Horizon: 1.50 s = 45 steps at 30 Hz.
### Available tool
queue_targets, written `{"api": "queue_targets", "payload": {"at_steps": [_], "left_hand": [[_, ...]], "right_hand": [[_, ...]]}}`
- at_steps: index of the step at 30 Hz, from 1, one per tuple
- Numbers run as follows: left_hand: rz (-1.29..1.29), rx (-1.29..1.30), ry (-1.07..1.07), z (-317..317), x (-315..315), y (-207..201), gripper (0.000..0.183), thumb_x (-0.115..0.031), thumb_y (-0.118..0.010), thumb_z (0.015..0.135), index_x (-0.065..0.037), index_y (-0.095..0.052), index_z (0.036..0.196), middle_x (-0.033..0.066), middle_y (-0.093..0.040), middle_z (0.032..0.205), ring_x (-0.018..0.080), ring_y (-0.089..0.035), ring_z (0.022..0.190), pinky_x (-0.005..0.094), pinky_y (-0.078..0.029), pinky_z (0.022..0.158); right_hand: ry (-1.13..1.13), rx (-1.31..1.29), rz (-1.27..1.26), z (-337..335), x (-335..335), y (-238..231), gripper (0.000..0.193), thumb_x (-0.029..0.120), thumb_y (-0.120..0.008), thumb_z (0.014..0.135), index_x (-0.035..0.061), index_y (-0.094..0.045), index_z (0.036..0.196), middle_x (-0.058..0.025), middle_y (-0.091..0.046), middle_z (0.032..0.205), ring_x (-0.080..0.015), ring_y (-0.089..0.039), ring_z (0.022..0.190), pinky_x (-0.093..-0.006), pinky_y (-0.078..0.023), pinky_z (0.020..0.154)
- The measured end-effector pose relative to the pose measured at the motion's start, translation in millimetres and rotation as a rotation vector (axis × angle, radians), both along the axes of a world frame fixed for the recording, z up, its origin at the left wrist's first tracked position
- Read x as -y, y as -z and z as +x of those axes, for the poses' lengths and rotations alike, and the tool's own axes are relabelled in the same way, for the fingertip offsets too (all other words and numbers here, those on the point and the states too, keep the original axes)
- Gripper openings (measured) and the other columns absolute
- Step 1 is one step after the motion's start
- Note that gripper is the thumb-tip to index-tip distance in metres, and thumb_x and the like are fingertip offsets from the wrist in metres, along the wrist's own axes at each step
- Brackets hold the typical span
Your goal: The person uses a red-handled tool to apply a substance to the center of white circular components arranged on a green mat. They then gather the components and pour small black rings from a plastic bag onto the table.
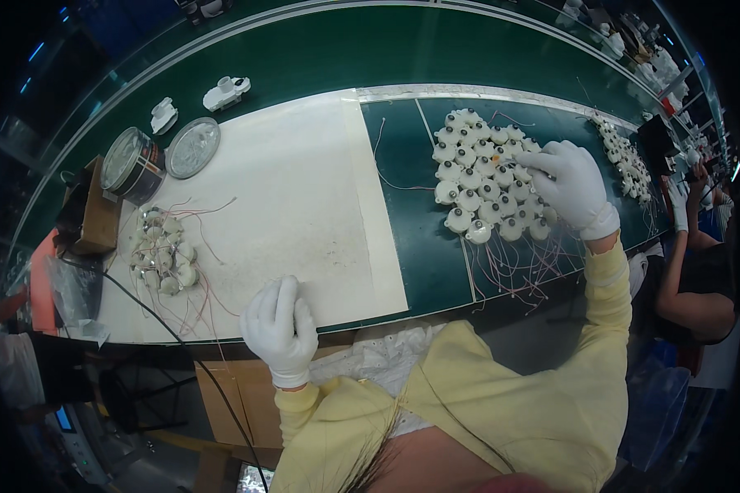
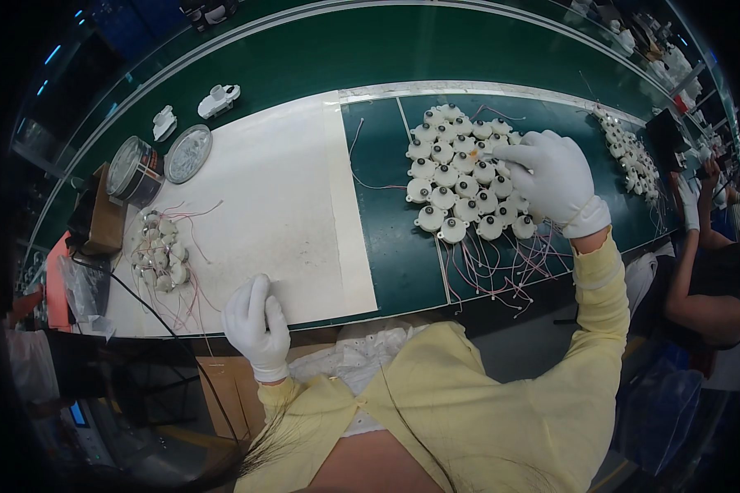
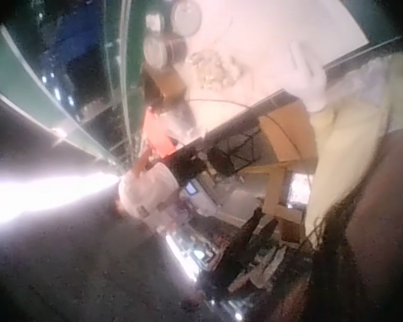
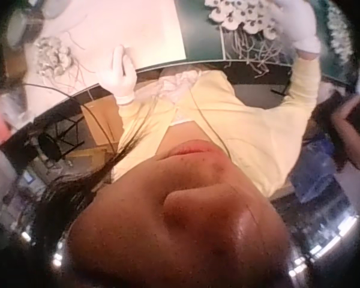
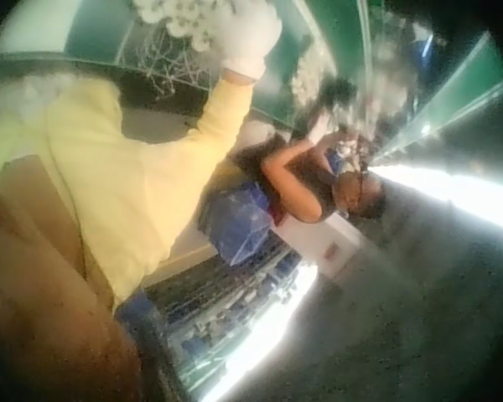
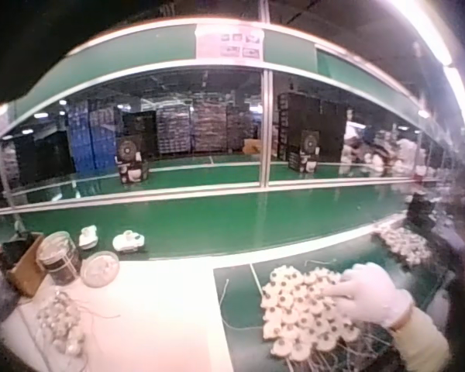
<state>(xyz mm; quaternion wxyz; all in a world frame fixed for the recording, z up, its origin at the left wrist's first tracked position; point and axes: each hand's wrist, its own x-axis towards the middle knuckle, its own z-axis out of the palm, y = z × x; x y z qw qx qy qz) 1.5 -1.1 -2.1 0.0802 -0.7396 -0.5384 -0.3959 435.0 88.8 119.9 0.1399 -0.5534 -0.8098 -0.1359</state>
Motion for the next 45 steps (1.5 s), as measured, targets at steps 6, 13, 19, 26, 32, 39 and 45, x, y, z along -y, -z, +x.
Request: {"api": "queue_targets", "payload": {"at_steps": [6,13,19,26,32,39,45], "left_hand": [[-0.009,-0.001,0.006,-1,-1,-1,0.030,-0.008,-0.067,0.090,-0.001,-0.071,0.119,0.0157,-0.072,0.113,0.0358,-0.067,0.101,0.0439,-0.051,0.089],[0.003,-0.001,0.010,-1,-1,-1,0.029,-0.007,-0.067,0.089,0.000,-0.071,0.118,0.0158,-0.072,0.112,0.0362,-0.067,0.100,0.0439,-0.051,0.088],[0.003,0.007,0.022,-1,-2,0,0.029,-0.007,-0.067,0.089,0.001,-0.071,0.116,0.0160,-0.072,0.111,0.0362,-0.067,0.099,0.0441,-0.051,0.086],[0.012,-0.007,0.020,0,-3,-3,0.028,-0.007,-0.066,0.089,0.001,-0.071,0.116,0.0163,-0.072,0.110,0.0367,-0.067,0.098,0.0448,-0.051,0.086],[0.032,-0.001,0.013,0,-4,0,0.031,-0.007,-0.070,0.083,-0.002,-0.072,0.114,0.0124,-0.072,0.106,0.0341,-0.067,0.096,0.0440,-0.052,0.085],[0.043,-0.029,-0.003,0,-3,2,0.033,-0.008,-0.070,0.084,-0.002,-0.072,0.116,0.0124,-0.071,0.110,0.0341,-0.067,0.098,0.0436,-0.051,0.084],[0.034,-0.020,-0.004,1,-3,1,0.031,-0.008,-0.070,0.083,-0.002,-0.072,0.114,0.0127,-0.072,0.108,0.0342,-0.068,0.096,0.0435,-0.051,0.082]], "right_hand": [[-0.049,-0.009,0.011,-12,-3,3,0.021,0.016,-0.068,0.083,0.0208,-0.080,0.100,-0.0049,-0.061,0.076,-0.0271,-0.060,0.074,-0.0407,-0.049,0.068],[0.057,-0.068,-0.060,0,11,-4,0.020,0.013,-0.067,0.083,0.0142,-0.080,0.097,-0.0067,-0.062,0.075,-0.0288,-0.060,0.075,-0.0418,-0.049,0.069],[0.102,-0.146,-0.082,9,22,0,0.022,0.010,-0.065,0.083,0.0119,-0.080,0.099,-0.0074,-0.061,0.075,-0.0289,-0.060,0.076,-0.0414,-0.049,0.071],[0.100,-0.167,-0.085,10,23,17,0.024,0.010,-0.066,0.084,0.0130,-0.080,0.103,-0.0071,-0.060,0.075,-0.0289,-0.059,0.076,-0.0413,-0.048,0.070],[0.122,-0.198,-0.054,19,30,22,0.023,0.011,-0.067,0.084,0.0142,-0.080,0.102,-0.0065,-0.059,0.075,-0.0283,-0.059,0.075,-0.0413,-0.049,0.069],[0.107,-0.179,-0.072,10,24,16,0.024,0.010,-0.066,0.084,0.0136,-0.079,0.104,-0.0070,-0.062,0.077,-0.0287,-0.060,0.077,-0.0406,-0.049,0.070],[0.120,-0.197,-0.108,25,34,18,0.025,0.010,-0.066,0.085,0.0136,-0.079,0.106,-0.0078,-0.061,0.077,-0.0293,-0.060,0.078,-0.0411,-0.050,0.071]]}}
